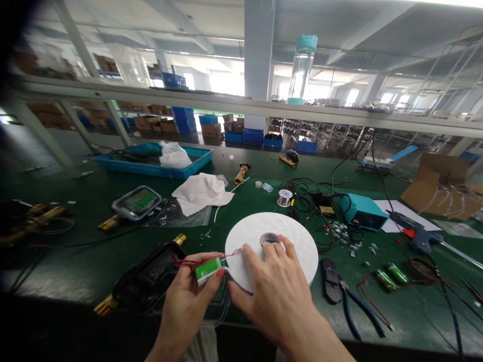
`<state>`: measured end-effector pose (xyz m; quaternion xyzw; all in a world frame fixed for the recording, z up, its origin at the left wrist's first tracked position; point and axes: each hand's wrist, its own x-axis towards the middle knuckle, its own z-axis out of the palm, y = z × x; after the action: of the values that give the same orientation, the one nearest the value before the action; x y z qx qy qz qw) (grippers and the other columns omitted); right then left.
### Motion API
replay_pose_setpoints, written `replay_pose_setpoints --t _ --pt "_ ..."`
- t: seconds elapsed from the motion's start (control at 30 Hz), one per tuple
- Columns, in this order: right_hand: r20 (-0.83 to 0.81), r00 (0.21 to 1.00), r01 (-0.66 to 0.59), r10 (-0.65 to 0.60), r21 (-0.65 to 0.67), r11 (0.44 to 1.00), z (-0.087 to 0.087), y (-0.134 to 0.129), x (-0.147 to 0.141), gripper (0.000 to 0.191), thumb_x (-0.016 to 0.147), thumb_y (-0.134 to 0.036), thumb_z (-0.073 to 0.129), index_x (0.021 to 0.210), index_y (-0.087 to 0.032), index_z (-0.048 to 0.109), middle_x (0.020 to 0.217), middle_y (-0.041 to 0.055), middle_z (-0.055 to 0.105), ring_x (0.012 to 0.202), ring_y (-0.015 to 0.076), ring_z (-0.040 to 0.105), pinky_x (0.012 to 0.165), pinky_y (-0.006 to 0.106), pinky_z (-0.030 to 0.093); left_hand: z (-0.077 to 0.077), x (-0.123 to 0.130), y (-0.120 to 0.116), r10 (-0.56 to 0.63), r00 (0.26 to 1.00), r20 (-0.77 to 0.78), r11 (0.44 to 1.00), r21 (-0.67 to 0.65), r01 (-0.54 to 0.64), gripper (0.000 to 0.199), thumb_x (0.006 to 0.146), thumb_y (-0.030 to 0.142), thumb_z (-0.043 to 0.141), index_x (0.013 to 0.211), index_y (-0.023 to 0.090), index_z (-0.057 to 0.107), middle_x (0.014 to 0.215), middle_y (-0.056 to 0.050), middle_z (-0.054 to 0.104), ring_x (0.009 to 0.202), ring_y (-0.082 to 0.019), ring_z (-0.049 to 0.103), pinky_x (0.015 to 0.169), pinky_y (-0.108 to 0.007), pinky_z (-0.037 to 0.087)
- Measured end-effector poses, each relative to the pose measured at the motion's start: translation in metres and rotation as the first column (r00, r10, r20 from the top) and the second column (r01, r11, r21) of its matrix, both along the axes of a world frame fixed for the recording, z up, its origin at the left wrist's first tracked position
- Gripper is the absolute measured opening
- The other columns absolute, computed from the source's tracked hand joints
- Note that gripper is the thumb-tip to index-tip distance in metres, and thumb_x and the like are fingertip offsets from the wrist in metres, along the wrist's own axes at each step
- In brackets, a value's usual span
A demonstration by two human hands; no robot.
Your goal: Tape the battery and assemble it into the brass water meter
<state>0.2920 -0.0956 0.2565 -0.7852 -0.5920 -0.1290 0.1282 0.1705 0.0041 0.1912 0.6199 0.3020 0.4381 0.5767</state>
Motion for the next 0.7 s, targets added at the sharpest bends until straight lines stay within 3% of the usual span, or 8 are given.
replay_pose_setpoints --t 0.17,0.33,0.5,0.57,0.67,0.7 --pt "-0.010 1.000 0.018 -0.018 0.073 0.997 -0.007 0.002 -0.004 0.049 0.080 -0.055 0.053 0.118 -0.026 0.060 0.098 0.0098 0.064 0.103 0.0272 0.057 0.104 0.049 0.031 0.008 -0.002 0.001 0.084 0.995 -0.052 0.996 -0.006 -0.084 0.030 0.071 0.038 0.070 0.090 0.018 0.059 0.081 -0.003 0.070 0.070 -0.015 0.066 0.062 -0.022 0.054" --pt "0.041 0.998 0.045 -0.053 0.185 0.982 -0.015 0.008 -0.007 0.051 0.081 -0.054 0.052 0.119 -0.021 0.061 0.106 0.0137 0.063 0.106 0.0288 0.057 0.102 0.049 0.034 0.009 0.002 0.002 0.072 0.997 0.021 0.970 -0.233 -0.065 0.037 0.066 0.041 0.074 0.089 0.015 0.062 0.077 -0.004 0.070 0.070 -0.016 0.066 0.062 -0.022 0.053" --pt "0.077 0.995 0.041 -0.065 0.274 0.961 -0.018 0.012 -0.012 0.051 0.081 -0.052 0.054 0.119 -0.019 0.061 0.106 0.0136 0.064 0.104 0.0282 0.058 0.102 0.049 0.035 0.004 0.012 0.008 0.091 0.966 0.244 0.895 -0.446 0.028 0.035 0.068 0.037 0.075 0.091 0.013 0.062 0.077 -0.003 0.069 0.070 -0.013 0.064 0.066 -0.023 0.054" --pt "0.105 0.992 0.038 -0.074 0.310 0.950 -0.019 0.006 -0.006 0.052 0.081 -0.052 0.054 0.121 -0.020 0.059 0.107 0.0130 0.064 0.104 0.0282 0.058 0.101 0.049 0.037 0.007 0.009 0.021 0.183 0.921 0.345 0.860 -0.510 0.020 0.033 0.065 0.032 0.078 0.086 0.012 0.063 0.078 -0.003 0.069 0.070 -0.013 0.064 0.066 -0.024 0.056" --pt "0.142 0.980 0.073 -0.140 0.397 0.915 -0.021 -0.007 0.021 0.056 0.081 -0.054 0.054 0.125 -0.020 0.055 0.112 0.0128 0.063 0.108 0.0289 0.057 0.101 0.050 0.037 0.015 -0.008 0.049 0.437 0.773 0.460 0.829 -0.540 -0.148 0.028 0.059 0.025 0.081 0.076 0.013 0.063 0.077 0.000 0.067 0.071 -0.010 0.064 0.067 -0.020 0.056" --pt "0.130 0.978 0.094 -0.161 0.416 0.905 -0.023 -0.007 0.035 0.057 0.081 -0.055 0.053 0.126 -0.021 0.054 0.114 0.0128 0.062 0.111 0.0290 0.056 0.101 0.050 0.036 0.018 -0.016 0.058 0.468 0.749 0.469 0.830 -0.523 -0.191 0.027 0.060 0.026 0.081 0.076 0.013 0.063 0.077 0.001 0.067 0.070 -0.010 0.064 0.066 -0.019 0.056"
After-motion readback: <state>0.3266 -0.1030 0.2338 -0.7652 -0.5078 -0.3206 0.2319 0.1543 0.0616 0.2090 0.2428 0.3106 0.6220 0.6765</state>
